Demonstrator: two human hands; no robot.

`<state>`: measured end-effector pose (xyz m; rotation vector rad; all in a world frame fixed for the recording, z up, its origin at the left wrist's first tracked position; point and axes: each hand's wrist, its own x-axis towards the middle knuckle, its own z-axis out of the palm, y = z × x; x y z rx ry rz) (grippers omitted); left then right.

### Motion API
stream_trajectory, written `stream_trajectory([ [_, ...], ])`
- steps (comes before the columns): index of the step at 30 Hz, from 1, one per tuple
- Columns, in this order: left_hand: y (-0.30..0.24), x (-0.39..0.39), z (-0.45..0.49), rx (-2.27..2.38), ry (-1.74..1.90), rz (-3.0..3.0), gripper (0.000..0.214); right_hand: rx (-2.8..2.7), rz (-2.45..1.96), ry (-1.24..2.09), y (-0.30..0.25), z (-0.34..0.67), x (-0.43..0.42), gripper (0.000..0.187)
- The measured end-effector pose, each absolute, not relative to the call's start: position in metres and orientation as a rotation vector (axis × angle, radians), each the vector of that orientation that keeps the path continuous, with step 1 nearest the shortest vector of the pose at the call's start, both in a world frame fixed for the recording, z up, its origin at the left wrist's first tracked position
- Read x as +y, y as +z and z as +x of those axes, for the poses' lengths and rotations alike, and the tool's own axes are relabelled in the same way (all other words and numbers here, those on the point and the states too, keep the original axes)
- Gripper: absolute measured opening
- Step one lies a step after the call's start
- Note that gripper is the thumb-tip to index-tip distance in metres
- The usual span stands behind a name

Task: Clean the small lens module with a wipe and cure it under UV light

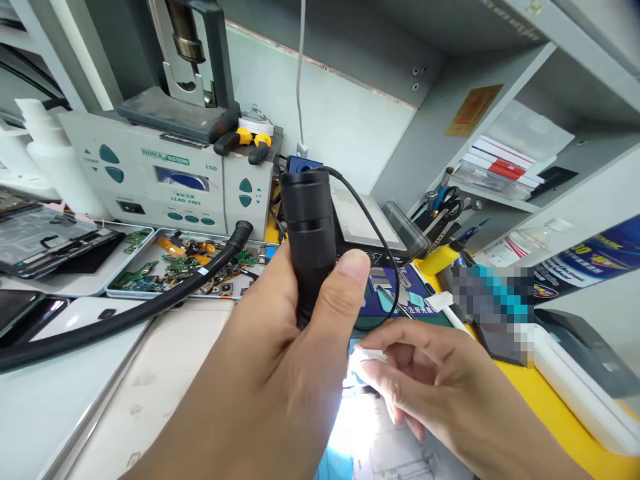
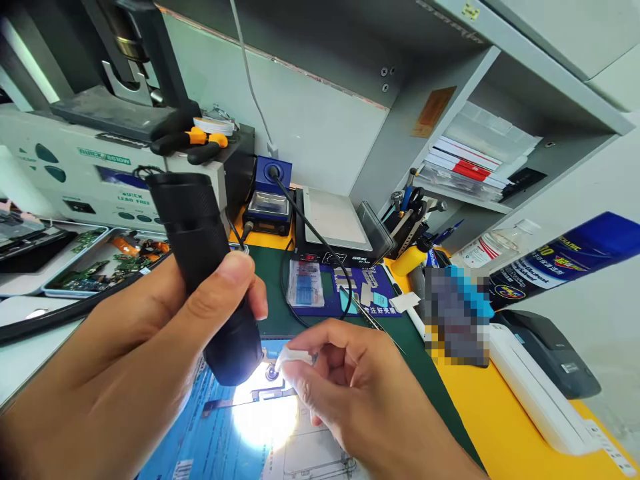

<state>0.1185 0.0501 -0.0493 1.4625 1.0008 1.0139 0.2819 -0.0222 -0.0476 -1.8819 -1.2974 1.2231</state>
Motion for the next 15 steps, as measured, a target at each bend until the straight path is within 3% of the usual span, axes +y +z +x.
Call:
stream_trajectory([
  [7,-0.056,0.051,0.125,0.904,1.086,1.293,0.036,-1.578,-1.882,0.783,-0.054,0.282,-0.026,0.013],
  [15,-0.048,0.05,0.124,0.835,1.008,1.136,0.03,-1.512,-1.873,0.638,-0.061,0.276,-0.026,0.012],
])
